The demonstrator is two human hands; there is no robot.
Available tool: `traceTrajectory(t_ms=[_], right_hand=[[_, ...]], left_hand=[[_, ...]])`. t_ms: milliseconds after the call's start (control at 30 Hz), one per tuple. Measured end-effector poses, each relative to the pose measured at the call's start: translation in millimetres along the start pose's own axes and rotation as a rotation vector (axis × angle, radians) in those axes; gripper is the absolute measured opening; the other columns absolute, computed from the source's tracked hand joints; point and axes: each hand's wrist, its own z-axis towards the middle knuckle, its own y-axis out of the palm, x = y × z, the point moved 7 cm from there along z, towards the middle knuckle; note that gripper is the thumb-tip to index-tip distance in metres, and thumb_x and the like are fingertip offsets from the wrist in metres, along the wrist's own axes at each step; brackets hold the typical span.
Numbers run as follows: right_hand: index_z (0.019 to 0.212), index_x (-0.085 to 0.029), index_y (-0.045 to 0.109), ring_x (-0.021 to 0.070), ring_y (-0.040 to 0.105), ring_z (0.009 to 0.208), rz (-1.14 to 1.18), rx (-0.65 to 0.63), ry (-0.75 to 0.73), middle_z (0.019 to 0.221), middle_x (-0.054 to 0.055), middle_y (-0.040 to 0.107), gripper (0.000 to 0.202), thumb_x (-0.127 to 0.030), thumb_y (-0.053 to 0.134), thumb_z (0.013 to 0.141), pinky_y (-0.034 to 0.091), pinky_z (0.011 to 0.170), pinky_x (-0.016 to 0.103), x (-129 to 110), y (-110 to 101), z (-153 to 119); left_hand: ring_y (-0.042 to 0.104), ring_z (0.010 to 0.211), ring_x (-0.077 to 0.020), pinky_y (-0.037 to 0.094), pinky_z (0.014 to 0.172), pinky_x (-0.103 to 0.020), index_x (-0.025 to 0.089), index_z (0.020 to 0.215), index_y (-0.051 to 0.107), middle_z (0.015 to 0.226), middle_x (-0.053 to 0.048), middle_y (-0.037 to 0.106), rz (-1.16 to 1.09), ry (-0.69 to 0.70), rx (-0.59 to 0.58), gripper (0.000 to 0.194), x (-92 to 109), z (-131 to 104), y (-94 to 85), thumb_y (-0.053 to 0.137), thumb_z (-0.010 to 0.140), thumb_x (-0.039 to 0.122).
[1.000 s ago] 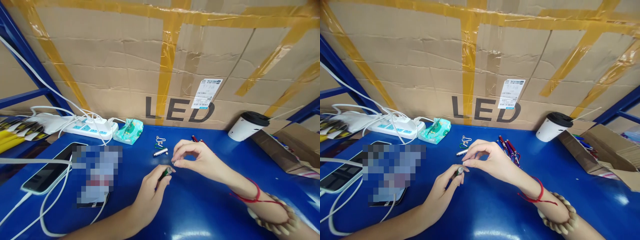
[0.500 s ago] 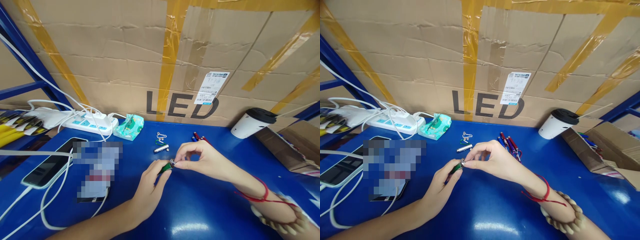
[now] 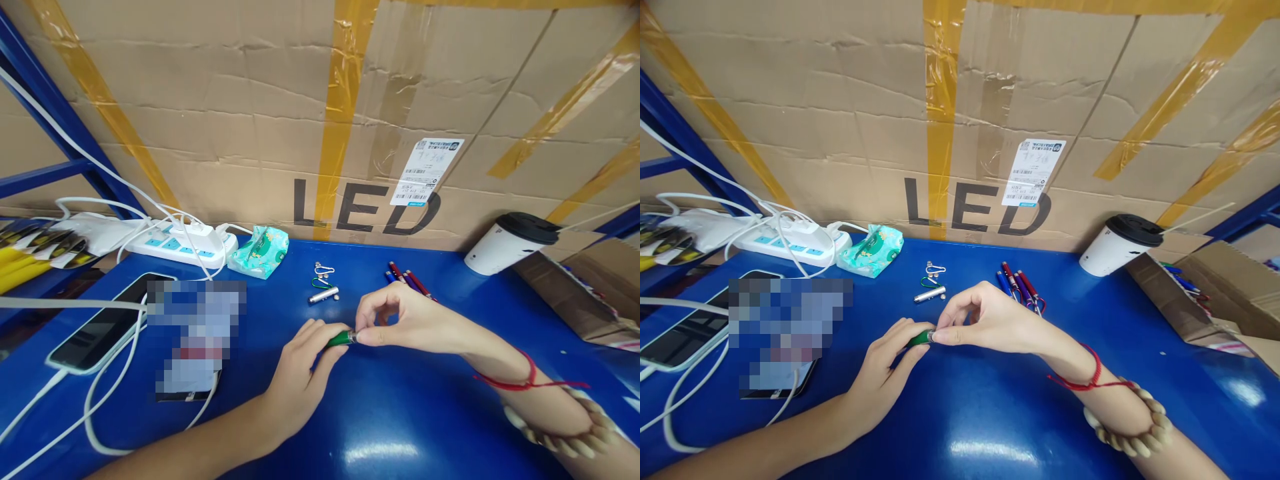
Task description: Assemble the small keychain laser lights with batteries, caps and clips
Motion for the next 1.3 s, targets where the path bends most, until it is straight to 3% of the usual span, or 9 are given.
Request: traceTrajectory(t_ms=[167, 367, 500, 700, 933, 1100, 1300], right_hand=[[0.071, -0.018, 0.07, 0.0123, 0.055, 0.063, -0.119, 0.034, -0.036, 0.07, 0.002, 0.067, 0.023, -0.04, 0.068, 0.071, 0.043, 0.057, 0.024, -5, -3, -4], [0.065, -0.018, 0.07, 0.0114, 0.053, 0.059, -0.213, 0.12, -0.048, 0.066, 0.001, 0.065, 0.023, -0.04, 0.07, 0.07, 0.041, 0.055, 0.024, -9, -3, -4], [0.065, -0.018, 0.07, 0.0102, 0.052, 0.057, -0.172, 0.119, -0.053, 0.065, 0.001, 0.064, 0.023, -0.04, 0.07, 0.07, 0.04, 0.052, 0.022, -3, 1, -2], [0.068, -0.016, 0.07, 0.01, 0.053, 0.055, -0.053, 0.103, 0.033, 0.065, 0.001, 0.065, 0.022, -0.038, 0.072, 0.067, 0.04, 0.049, 0.021, 15, 6, 1], [0.066, -0.015, 0.069, 0.0106, 0.052, 0.055, -0.028, 0.1, 0.047, 0.062, 0.001, 0.064, 0.02, -0.035, 0.074, 0.065, 0.041, 0.051, 0.022, 17, 2, 1], [0.066, -0.015, 0.069, 0.01, 0.05, 0.054, -0.008, 0.084, 0.053, 0.061, 0.0, 0.063, 0.024, -0.038, 0.073, 0.066, 0.04, 0.051, 0.022, 19, 1, 6], [0.068, -0.014, 0.069, 0.0086, 0.05, 0.053, 0.016, 0.122, 0.035, 0.06, 0.0, 0.061, 0.029, -0.042, 0.072, 0.067, 0.039, 0.049, 0.02, 18, -2, 10]], left_hand=[[0.057, 0.066, -0.0148, 0.044, 0.063, -0.023, 0.018, 0.098, 0.062, 0.077, -0.003, 0.065, -0.01, 0.088, -0.046, 0.02, 2, -5, 5.0, 0.043, 0.091, 0.019], [0.055, 0.06, -0.0125, 0.044, 0.059, -0.021, 0.018, 0.098, 0.06, 0.073, -0.001, 0.062, -0.058, 0.014, -0.086, 0.022, -3, -6, 9.2, 0.04, 0.091, 0.02], [0.052, 0.057, -0.0121, 0.043, 0.058, -0.022, 0.019, 0.097, 0.059, 0.07, 0.0, 0.06, -0.058, -0.015, -0.102, 0.023, -6, -6, 11.0, 0.038, 0.091, 0.022], [0.052, 0.057, -0.0128, 0.041, 0.056, -0.022, 0.019, 0.095, 0.06, 0.069, -0.001, 0.059, 0.066, 0.07, -0.04, 0.023, -6, -6, 8.1, 0.038, 0.091, 0.02], [0.054, 0.064, -0.0154, 0.042, 0.06, -0.024, 0.021, 0.102, 0.062, 0.072, -0.003, 0.06, 0.162, 0.058, -0.028, 0.026, -5, -4, 5.9, 0.038, 0.092, 0.021], [0.058, 0.077, -0.0162, 0.047, 0.072, -0.027, 0.026, 0.116, 0.054, 0.088, -0.002, 0.064, 0.037, -0.068, -0.006, 0.028, -12, -3, 3.1, 0.042, 0.091, 0.02], [0.059, 0.077, -0.0149, 0.047, 0.071, -0.025, 0.023, 0.107, 0.057, 0.091, -0.002, 0.064, -0.081, -0.159, -0.005, 0.023, -19, 0, 0.8, 0.041, 0.09, 0.02]])
